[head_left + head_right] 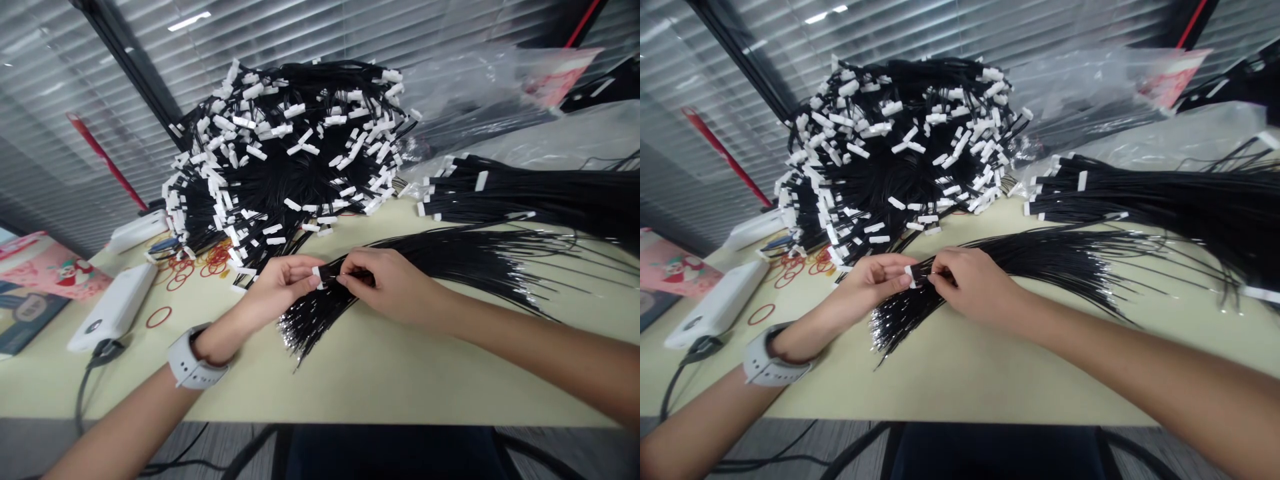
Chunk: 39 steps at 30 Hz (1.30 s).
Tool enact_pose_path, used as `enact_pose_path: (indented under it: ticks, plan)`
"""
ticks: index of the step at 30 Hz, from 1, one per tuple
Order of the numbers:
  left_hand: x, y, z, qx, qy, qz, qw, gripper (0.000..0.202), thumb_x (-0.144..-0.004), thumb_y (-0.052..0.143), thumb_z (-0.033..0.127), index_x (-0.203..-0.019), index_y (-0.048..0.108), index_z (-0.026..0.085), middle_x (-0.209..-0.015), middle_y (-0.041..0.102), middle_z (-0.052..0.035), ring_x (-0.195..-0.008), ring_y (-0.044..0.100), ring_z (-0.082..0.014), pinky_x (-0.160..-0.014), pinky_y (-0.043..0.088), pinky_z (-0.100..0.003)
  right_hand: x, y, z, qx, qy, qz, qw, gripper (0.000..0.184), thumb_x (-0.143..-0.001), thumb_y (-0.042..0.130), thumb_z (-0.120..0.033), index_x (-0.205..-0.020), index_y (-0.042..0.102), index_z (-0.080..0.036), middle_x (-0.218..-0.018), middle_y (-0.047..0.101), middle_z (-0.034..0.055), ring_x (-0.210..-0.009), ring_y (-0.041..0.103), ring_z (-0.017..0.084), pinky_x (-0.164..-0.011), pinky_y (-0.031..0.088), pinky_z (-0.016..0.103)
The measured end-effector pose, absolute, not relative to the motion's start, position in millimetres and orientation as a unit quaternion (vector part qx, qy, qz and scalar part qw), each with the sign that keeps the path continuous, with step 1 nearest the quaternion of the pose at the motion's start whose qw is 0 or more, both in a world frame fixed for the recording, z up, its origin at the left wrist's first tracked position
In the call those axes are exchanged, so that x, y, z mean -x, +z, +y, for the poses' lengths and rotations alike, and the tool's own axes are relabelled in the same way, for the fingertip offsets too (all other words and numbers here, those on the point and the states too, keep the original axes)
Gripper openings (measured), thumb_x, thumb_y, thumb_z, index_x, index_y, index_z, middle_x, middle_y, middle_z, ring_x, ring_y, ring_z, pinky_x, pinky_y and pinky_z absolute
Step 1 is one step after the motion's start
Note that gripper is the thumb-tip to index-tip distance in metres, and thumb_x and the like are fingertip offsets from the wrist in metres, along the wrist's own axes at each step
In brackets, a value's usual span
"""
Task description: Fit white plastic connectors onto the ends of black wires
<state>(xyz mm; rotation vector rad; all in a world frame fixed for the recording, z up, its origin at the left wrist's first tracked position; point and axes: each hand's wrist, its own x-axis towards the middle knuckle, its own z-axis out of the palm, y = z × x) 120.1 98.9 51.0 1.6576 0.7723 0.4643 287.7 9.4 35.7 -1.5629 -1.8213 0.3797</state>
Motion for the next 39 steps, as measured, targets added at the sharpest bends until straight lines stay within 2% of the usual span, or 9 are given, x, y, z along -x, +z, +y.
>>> enact_pose_path:
  ticks: [14,19,27,33,39]
  plan:
    - [-119.0,50.9,99.2,-0.694,0.205,0.323,0.61,0.019,-0.072,0.065,0.009,-0.091,0.065,0.013,-0.074,0.069,-0.0017,-0.067,0.061,-0.0108,-0.066,0.047,-0.023,-288.7,38.6,8.9,0.584,0.164,-0.703,0.371,0.009,-0.078,0.053,-0.016,-0.074,0.061,-0.017,-0.071,0.061,-0.0008,-0.059,0.05,0.008,-0.055,0.035,0.022]
    - [-119.9,51.0,98.7,-0.678,0.205,0.328,0.625,0.019,-0.071,0.065,0.007,-0.089,0.065,0.013,-0.071,0.069,-0.0003,-0.065,0.061,-0.009,-0.065,0.047,-0.02,-288.2,34.7,10.4,0.58,0.145,-0.715,0.363,0.01,-0.081,0.051,-0.017,-0.075,0.058,-0.016,-0.073,0.059,-0.0001,-0.059,0.048,0.009,-0.056,0.035,0.022]
    - [-119.5,50.9,96.5,-0.677,0.193,0.32,0.634,0.019,-0.07,0.065,0.006,-0.088,0.065,0.012,-0.071,0.069,-0.0021,-0.064,0.062,-0.0114,-0.066,0.048,-0.024,-287.4,28.1,8.8,0.55,0.078,-0.758,0.342,0.013,-0.085,0.046,-0.017,-0.079,0.057,-0.017,-0.076,0.057,0.0016,-0.068,0.049,0.013,-0.066,0.036,0.026]
    - [-120.2,51.5,98.2,-0.675,0.2,0.317,0.635,0.017,-0.071,0.065,0.007,-0.087,0.065,0.012,-0.07,0.069,-0.0015,-0.063,0.061,-0.0101,-0.064,0.048,-0.022,-288.3,26.4,9.5,0.533,0.056,-0.774,0.337,0.012,-0.087,0.041,-0.015,-0.081,0.052,-0.017,-0.079,0.054,0.0024,-0.073,0.049,0.014,-0.068,0.035,0.028]
    - [-122.5,51.9,98.9,-0.679,0.202,0.317,0.63,0.016,-0.072,0.063,0.006,-0.087,0.065,0.012,-0.07,0.069,-0.0012,-0.064,0.061,-0.0095,-0.065,0.048,-0.021,-286.6,29.5,7.8,0.545,0.101,-0.758,0.344,0.012,-0.089,0.037,-0.016,-0.078,0.043,-0.018,-0.082,0.05,0.0021,-0.069,0.045,0.013,-0.063,0.034,0.027]
